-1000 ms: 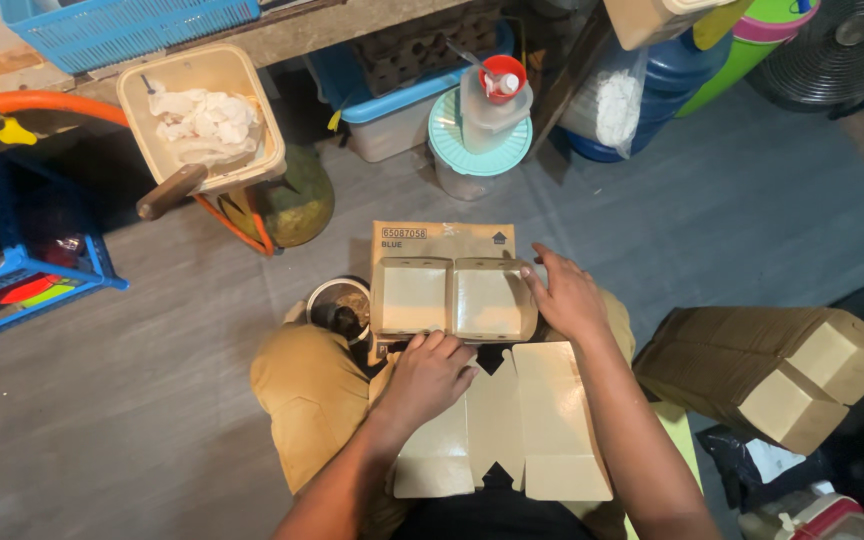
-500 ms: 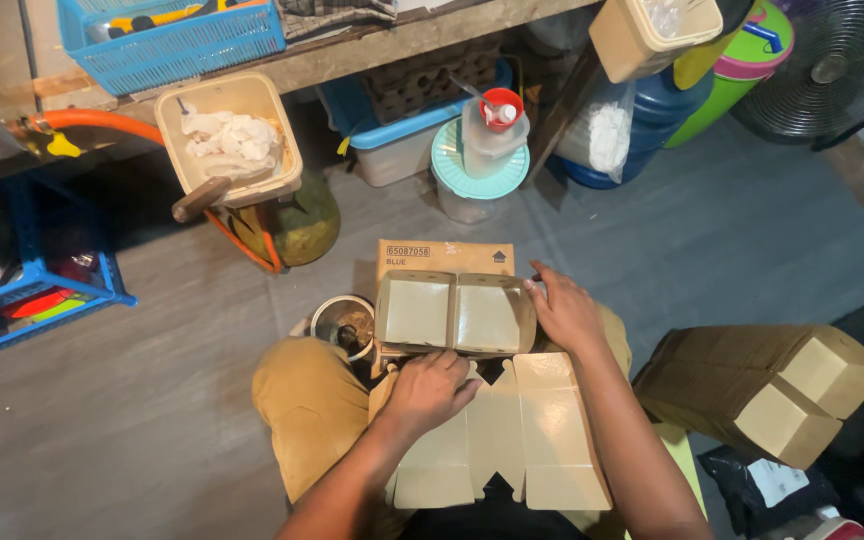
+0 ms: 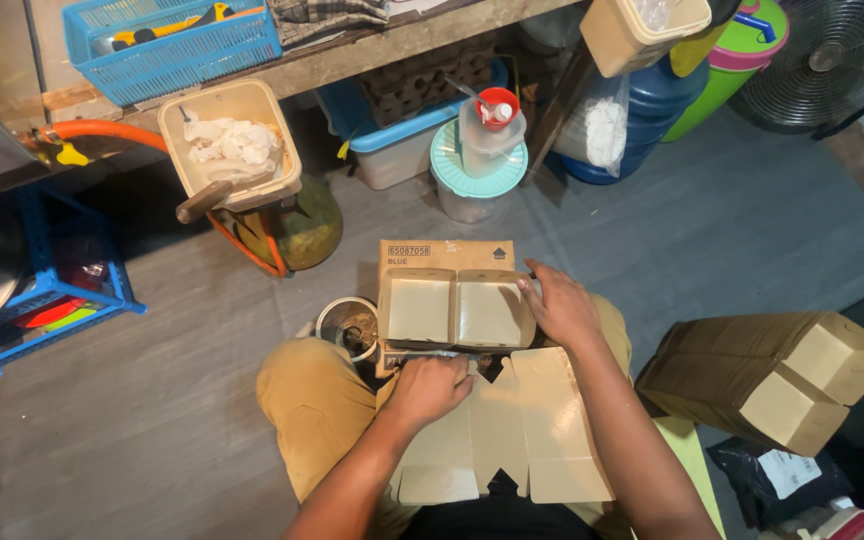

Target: The person sits on the floor and folds flat kraft paper takeout boxes into shape, pressing the flaps and base to form each box, then stacks the finished boxes with a pile of folded boxes beside them. They work through the flat boxes one at a time by hand.

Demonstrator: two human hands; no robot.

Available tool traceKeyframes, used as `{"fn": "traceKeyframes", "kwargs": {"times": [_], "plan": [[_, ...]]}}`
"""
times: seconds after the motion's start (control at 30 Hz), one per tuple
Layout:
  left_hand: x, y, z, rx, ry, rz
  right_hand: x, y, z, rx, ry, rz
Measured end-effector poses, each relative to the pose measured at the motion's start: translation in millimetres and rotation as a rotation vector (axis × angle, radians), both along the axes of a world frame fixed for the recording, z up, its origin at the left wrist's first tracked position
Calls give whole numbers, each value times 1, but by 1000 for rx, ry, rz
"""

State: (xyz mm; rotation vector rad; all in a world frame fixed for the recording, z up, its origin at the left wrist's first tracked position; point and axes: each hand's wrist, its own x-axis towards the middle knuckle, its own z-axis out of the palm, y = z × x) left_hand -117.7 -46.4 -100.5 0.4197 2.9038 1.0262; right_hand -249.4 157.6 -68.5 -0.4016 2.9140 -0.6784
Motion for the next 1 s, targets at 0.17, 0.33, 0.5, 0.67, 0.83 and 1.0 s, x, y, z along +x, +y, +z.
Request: {"fn": "traceKeyframes", "kwargs": {"times": [0.17, 0.33, 0.5, 0.67, 0.83, 1.0], "plan": [[-1, 1, 0, 16, -32, 35, 0, 0, 0, 26, -18, -17], [-2, 3, 0, 12, -19, 54, 1, 0, 0, 20, -20, -17], [-2, 4, 0, 44, 6, 41, 1, 0, 2, 24, -61, -39], [-2, 7, 1, 44, -31, 50, 0, -1, 4, 37, -63, -37], [-3, 6, 3, 65, -18, 36, 0, -1, 5, 45, -63, -37], [-4, 5, 4, 9, -49, 44, 1, -1, 5, 43, -62, -32]]}}
